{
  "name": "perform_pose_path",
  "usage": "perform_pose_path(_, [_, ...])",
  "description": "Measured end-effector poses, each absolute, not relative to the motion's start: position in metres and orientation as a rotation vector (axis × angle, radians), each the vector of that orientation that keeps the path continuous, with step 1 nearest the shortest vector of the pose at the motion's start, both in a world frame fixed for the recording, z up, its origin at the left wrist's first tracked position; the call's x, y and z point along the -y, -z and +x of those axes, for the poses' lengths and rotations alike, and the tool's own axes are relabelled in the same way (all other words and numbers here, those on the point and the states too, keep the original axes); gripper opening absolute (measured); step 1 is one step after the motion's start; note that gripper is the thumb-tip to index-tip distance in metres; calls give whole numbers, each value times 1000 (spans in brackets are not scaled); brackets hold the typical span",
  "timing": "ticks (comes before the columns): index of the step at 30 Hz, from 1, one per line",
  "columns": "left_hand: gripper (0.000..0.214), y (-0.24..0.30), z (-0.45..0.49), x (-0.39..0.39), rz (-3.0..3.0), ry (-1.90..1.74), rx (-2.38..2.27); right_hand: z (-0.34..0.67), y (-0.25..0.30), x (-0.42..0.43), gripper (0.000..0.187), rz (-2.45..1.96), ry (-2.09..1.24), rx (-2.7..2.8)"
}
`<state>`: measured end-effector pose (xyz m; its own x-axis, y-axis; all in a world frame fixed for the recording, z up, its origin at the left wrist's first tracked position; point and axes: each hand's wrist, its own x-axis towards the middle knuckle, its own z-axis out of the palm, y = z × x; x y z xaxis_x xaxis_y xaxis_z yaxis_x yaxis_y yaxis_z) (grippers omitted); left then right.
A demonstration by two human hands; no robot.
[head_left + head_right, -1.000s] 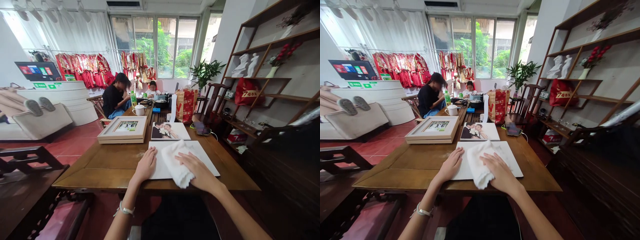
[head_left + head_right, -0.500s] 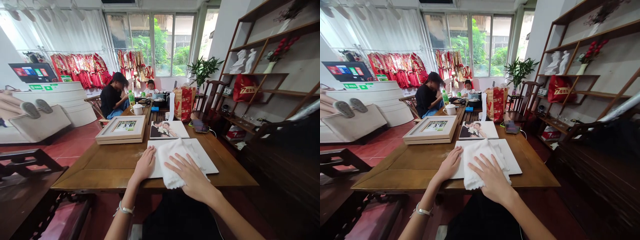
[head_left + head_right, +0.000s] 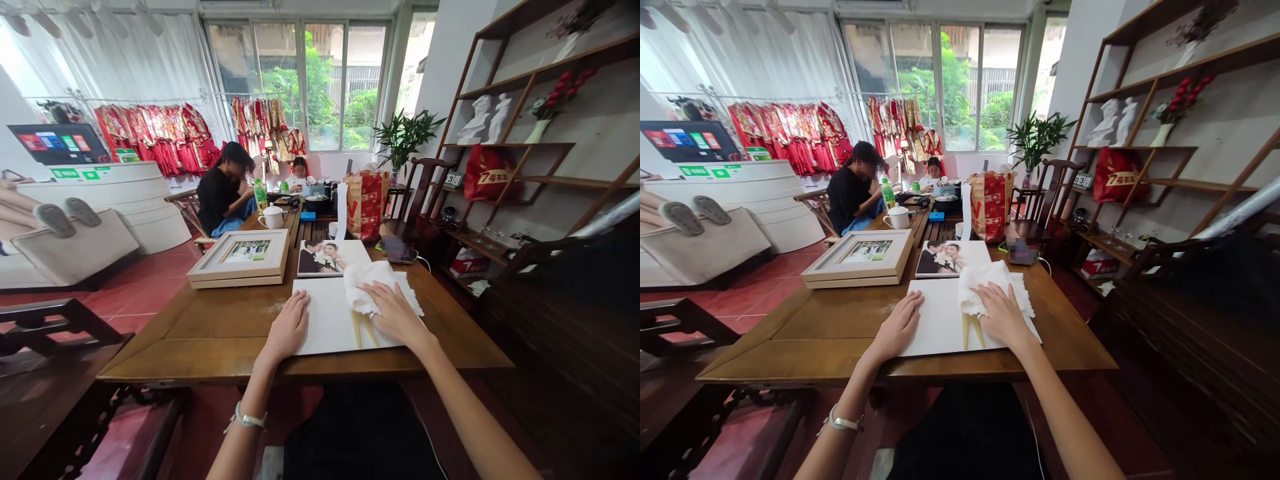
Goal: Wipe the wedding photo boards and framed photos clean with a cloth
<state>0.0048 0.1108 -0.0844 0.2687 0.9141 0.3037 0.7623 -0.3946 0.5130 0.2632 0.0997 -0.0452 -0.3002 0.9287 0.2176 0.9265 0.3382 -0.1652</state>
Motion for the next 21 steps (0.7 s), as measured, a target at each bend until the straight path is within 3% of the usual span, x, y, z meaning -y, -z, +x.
perform_pose_path(5, [38, 86, 4, -111, 2294, -850, -1542, 250, 41, -38, 68, -1572, 97, 2382])
perform_pose_path(9, [39, 84, 5, -110, 2299, -812, -1550, 276, 42, -11, 73, -1525, -52, 2399])
perform_pose_path(14, [39, 81, 6, -109, 2287, -804, -1561, 321, 46, -39, 71, -1430, -320, 2381])
perform_pose_path(21, [39, 80, 6, -108, 2278, -789, -1565, 307, 42, -96, 48, -1650, -200, 2183])
